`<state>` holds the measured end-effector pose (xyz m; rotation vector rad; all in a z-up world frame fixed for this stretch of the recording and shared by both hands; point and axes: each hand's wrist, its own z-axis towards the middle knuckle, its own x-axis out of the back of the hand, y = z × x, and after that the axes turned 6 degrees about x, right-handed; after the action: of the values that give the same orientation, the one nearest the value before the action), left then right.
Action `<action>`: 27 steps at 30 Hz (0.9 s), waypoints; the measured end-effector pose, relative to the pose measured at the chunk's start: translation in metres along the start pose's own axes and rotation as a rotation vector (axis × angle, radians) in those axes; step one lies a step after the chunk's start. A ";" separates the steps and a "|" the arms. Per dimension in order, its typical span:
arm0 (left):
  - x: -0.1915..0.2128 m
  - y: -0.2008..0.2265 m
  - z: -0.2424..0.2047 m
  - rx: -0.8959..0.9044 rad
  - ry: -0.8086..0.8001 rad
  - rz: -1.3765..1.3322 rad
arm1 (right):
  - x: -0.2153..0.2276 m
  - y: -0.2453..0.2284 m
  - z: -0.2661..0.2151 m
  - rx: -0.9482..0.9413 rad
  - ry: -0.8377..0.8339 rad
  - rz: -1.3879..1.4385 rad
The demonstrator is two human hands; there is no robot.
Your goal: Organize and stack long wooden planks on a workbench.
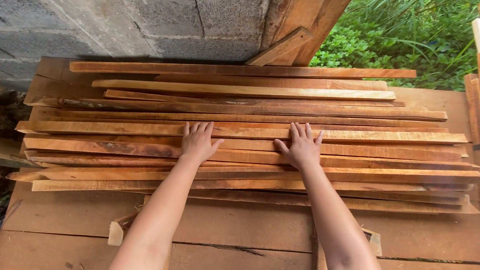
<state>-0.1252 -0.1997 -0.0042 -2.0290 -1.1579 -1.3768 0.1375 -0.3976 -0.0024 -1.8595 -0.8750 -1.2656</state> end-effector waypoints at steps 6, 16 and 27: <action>-0.009 -0.010 0.013 -0.009 0.075 -0.093 | -0.004 0.018 0.001 0.172 0.284 -0.102; 0.053 -0.023 -0.078 -0.258 0.312 -0.045 | 0.129 -0.014 -0.097 0.203 -0.053 -0.123; 0.154 0.014 -0.307 -0.194 -0.482 -0.361 | 0.177 -0.027 -0.250 0.113 -0.614 0.198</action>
<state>-0.2567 -0.3686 0.2645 -2.4692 -1.7224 -1.2229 0.0500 -0.5703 0.2363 -2.2121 -1.0117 -0.5083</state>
